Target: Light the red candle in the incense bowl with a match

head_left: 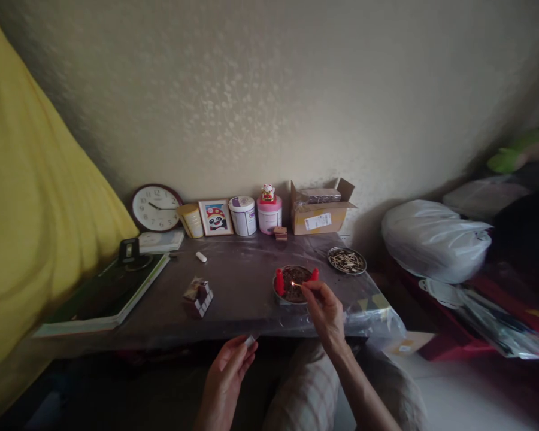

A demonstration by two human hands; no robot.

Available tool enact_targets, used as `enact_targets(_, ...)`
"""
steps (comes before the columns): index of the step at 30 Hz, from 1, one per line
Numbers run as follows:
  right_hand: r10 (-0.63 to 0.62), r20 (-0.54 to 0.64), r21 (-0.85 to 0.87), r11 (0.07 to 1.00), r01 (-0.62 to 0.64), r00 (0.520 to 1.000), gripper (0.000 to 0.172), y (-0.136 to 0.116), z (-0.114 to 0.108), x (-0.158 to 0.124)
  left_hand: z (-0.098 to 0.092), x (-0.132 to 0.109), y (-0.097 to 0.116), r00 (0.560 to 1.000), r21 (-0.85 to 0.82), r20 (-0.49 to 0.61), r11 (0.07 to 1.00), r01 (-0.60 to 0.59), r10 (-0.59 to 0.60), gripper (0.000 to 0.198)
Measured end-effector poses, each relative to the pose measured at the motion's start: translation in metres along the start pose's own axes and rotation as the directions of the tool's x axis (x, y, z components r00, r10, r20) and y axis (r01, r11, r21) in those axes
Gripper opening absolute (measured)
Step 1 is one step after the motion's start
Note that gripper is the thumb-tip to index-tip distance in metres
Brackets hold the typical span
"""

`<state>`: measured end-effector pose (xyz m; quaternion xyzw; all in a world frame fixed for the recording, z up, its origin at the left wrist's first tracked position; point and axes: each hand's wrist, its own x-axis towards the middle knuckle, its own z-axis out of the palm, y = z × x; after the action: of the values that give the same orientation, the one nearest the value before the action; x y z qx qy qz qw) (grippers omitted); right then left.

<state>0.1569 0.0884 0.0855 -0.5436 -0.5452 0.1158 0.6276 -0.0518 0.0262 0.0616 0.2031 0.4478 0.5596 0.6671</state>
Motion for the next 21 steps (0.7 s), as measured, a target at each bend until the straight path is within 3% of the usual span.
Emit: enact_targets(21, 0.112, 0.061, 0.092, 0.989, -0.118, 0.992, 0.021, -0.002, 0.022, 0.015, -0.006, 0.006, -0.004, 0.999, 0.013, -0.044, 1.000, 0.019, -0.018, 0.048)
